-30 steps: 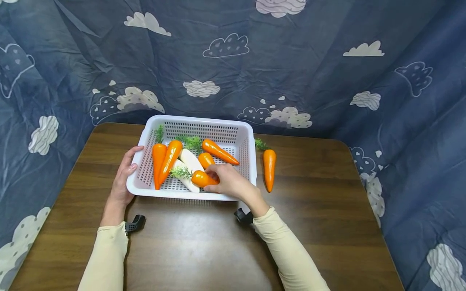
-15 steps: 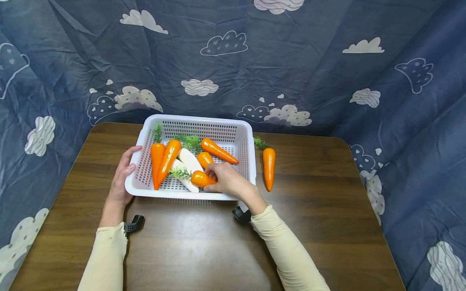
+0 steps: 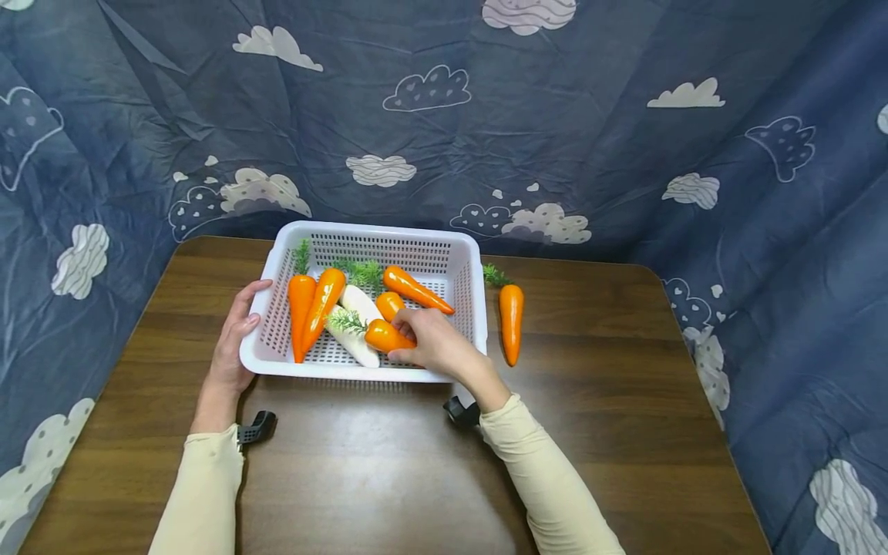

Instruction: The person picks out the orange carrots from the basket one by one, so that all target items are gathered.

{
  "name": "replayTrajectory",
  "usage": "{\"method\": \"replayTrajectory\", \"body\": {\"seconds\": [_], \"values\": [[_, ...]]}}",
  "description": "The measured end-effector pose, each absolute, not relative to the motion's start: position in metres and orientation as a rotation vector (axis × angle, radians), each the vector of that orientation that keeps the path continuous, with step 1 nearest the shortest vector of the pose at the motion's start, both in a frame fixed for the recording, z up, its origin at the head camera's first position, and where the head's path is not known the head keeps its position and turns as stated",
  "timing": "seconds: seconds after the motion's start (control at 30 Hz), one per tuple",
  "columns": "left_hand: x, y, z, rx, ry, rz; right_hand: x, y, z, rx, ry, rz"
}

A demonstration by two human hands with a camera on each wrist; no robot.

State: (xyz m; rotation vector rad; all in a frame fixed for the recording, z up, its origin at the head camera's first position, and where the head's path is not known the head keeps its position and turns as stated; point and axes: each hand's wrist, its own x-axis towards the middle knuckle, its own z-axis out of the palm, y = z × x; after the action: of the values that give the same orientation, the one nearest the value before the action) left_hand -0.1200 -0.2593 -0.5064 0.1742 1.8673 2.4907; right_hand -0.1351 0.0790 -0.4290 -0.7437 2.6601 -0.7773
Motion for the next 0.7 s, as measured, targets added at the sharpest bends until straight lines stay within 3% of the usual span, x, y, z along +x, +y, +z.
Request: {"method": "replayTrajectory", "body": {"seconds": [0.7], "values": [[-0.119,-0.26,-0.508,0.196,1.881,2.484,-0.13,0.099,-0.413,-0.648,2.776,-1.323]]}}
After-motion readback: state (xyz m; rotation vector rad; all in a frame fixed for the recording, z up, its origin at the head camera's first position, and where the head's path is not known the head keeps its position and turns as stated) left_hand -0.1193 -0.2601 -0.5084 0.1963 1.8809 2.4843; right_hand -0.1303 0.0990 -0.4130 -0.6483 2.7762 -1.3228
